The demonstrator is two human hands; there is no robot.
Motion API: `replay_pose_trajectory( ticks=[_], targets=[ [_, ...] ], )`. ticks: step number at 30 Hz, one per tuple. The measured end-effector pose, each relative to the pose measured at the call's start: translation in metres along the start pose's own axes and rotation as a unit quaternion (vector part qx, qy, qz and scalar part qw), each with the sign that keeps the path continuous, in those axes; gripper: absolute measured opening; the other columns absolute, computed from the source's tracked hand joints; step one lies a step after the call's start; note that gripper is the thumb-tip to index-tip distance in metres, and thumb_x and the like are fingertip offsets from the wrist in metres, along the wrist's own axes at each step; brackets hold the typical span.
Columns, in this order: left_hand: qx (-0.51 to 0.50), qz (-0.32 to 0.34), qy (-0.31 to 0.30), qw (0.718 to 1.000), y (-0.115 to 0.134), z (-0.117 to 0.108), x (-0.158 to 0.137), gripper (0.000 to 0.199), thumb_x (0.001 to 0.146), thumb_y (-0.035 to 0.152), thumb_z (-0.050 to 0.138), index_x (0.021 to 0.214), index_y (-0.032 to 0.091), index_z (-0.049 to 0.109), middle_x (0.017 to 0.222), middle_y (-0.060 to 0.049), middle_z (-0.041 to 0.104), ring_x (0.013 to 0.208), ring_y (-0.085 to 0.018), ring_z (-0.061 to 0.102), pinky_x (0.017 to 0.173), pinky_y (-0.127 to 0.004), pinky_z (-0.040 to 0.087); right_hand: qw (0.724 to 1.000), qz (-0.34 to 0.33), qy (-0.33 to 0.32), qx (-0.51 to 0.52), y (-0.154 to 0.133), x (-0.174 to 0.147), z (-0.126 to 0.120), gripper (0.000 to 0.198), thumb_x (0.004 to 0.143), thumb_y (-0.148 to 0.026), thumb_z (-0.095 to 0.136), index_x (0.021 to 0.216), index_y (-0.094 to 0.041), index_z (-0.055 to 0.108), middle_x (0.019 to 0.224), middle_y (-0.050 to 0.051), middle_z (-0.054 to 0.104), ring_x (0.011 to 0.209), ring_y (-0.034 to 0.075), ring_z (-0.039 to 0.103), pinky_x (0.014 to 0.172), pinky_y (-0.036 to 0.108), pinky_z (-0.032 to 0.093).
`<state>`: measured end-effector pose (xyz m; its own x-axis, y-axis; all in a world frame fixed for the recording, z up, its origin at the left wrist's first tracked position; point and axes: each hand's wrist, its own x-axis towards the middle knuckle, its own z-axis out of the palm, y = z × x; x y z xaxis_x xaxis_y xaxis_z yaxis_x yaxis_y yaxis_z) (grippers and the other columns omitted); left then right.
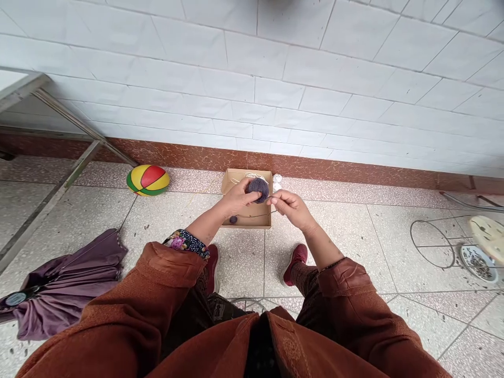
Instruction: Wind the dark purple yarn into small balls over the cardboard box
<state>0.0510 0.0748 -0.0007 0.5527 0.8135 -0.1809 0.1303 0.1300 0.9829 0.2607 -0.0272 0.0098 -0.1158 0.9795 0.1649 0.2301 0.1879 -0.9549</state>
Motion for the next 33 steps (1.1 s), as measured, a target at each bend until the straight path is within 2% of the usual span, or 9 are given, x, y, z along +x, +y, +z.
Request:
replay_pose_trajectory(
  ticks=[4, 7, 10, 18, 21, 24, 27, 30, 33],
  targets=[
    [-0.002, 0.002, -0.116, 0.993, -0.003, 0.005, -0.002, 0.055, 0.08, 0.036, 0.083, 0.131, 0.019, 0.068, 0.109, -0.008, 0.072, 0.091, -0.021, 0.066, 0.073, -0.031, 0.053, 0.994, 0.02, 0.108, 0.018, 0.004, 0.008, -0.007, 0.053, 0.099, -0.078, 0.062, 0.094, -0.026, 0.071, 0.07, -0.003, 0.052, 0.064, 0.016, 0.046, 0.064, 0.031, 0.044],
    [-0.074, 0.017, -0.205, 0.976, -0.003, 0.014, -0.008, 0.071, 0.077, 0.038, 0.088, 0.144, 0.022, 0.066, 0.119, -0.01, 0.071, 0.1, -0.024, 0.068, 0.084, -0.035, 0.056, 0.986, 0.026, 0.161, -0.019, 0.013, 0.016, -0.004, 0.044, 0.099, -0.069, 0.065, 0.089, -0.026, 0.069, 0.078, 0.0, 0.06, 0.075, 0.019, 0.055, 0.073, 0.032, 0.048],
    [-0.192, 0.011, -0.21, 0.959, 0.0, 0.022, -0.013, 0.083, 0.074, 0.039, 0.09, 0.152, 0.03, 0.062, 0.137, -0.011, 0.068, 0.113, -0.026, 0.069, 0.091, -0.036, 0.057, 0.983, 0.05, 0.174, -0.037, 0.024, 0.019, 0.004, 0.033, 0.099, -0.054, 0.063, 0.083, -0.025, 0.066, 0.082, 0.001, 0.066, 0.08, 0.02, 0.059, 0.079, 0.033, 0.049],
    [-0.225, -0.031, -0.022, 0.974, 0.005, 0.013, 0.001, 0.046, 0.076, 0.032, 0.087, 0.114, 0.021, 0.066, 0.114, -0.007, 0.072, 0.097, -0.019, 0.069, 0.078, -0.029, 0.056, 0.988, 0.086, 0.047, -0.123, 0.033, 0.011, 0.021, 0.019, 0.097, -0.033, 0.064, 0.081, -0.024, 0.066, 0.078, 0.0, 0.067, 0.078, 0.019, 0.06, 0.078, 0.032, 0.049],
    [-0.098, -0.031, 0.049, 0.993, 0.002, 0.008, 0.003, 0.048, 0.072, 0.03, 0.086, 0.114, 0.021, 0.063, 0.115, -0.007, 0.07, 0.102, -0.023, 0.069, 0.086, -0.035, 0.057, 0.994, 0.047, -0.019, -0.099, 0.024, 0.007, 0.021, 0.025, 0.099, -0.042, 0.066, 0.081, -0.024, 0.067, 0.078, 0.0, 0.066, 0.075, 0.018, 0.058, 0.077, 0.032, 0.048],
    [0.073, 0.009, 0.07, 0.995, -0.001, 0.006, 0.0, 0.055, 0.064, 0.027, 0.088, 0.113, 0.02, 0.066, 0.113, -0.007, 0.068, 0.109, -0.027, 0.066, 0.097, -0.041, 0.054, 0.998, 0.027, -0.008, -0.059, 0.016, 0.009, 0.016, 0.031, 0.1, -0.053, 0.068, 0.087, -0.025, 0.071, 0.08, 0.0, 0.066, 0.075, 0.019, 0.058, 0.076, 0.032, 0.047],
    [0.105, 0.035, -0.036, 0.993, -0.002, 0.007, -0.005, 0.056, 0.066, 0.029, 0.087, 0.118, 0.021, 0.068, 0.112, -0.007, 0.069, 0.108, -0.028, 0.065, 0.1, -0.044, 0.052, 0.996, 0.01, 0.074, -0.046, 0.013, 0.015, 0.01, 0.034, 0.099, -0.057, 0.068, 0.088, -0.025, 0.07, 0.084, 0.002, 0.067, 0.08, 0.02, 0.059, 0.079, 0.034, 0.048],
    [-0.024, 0.035, -0.164, 0.986, 0.0, 0.009, -0.012, 0.07, 0.071, 0.033, 0.086, 0.136, 0.025, 0.064, 0.12, -0.008, 0.07, 0.114, -0.028, 0.066, 0.1, -0.043, 0.051, 0.988, 0.022, 0.143, -0.061, 0.018, 0.02, 0.009, 0.032, 0.098, -0.054, 0.068, 0.084, -0.026, 0.066, 0.084, 0.002, 0.065, 0.082, 0.021, 0.059, 0.081, 0.034, 0.048],
    [-0.157, 0.028, -0.202, 0.966, 0.005, 0.013, -0.02, 0.081, 0.074, 0.036, 0.086, 0.15, 0.031, 0.058, 0.14, -0.009, 0.066, 0.13, -0.029, 0.062, 0.106, -0.042, 0.05, 0.984, 0.04, 0.165, -0.055, 0.027, 0.022, 0.016, 0.031, 0.098, -0.051, 0.064, 0.082, -0.025, 0.064, 0.081, 0.001, 0.064, 0.078, 0.02, 0.057, 0.079, 0.034, 0.047]
  ],
)
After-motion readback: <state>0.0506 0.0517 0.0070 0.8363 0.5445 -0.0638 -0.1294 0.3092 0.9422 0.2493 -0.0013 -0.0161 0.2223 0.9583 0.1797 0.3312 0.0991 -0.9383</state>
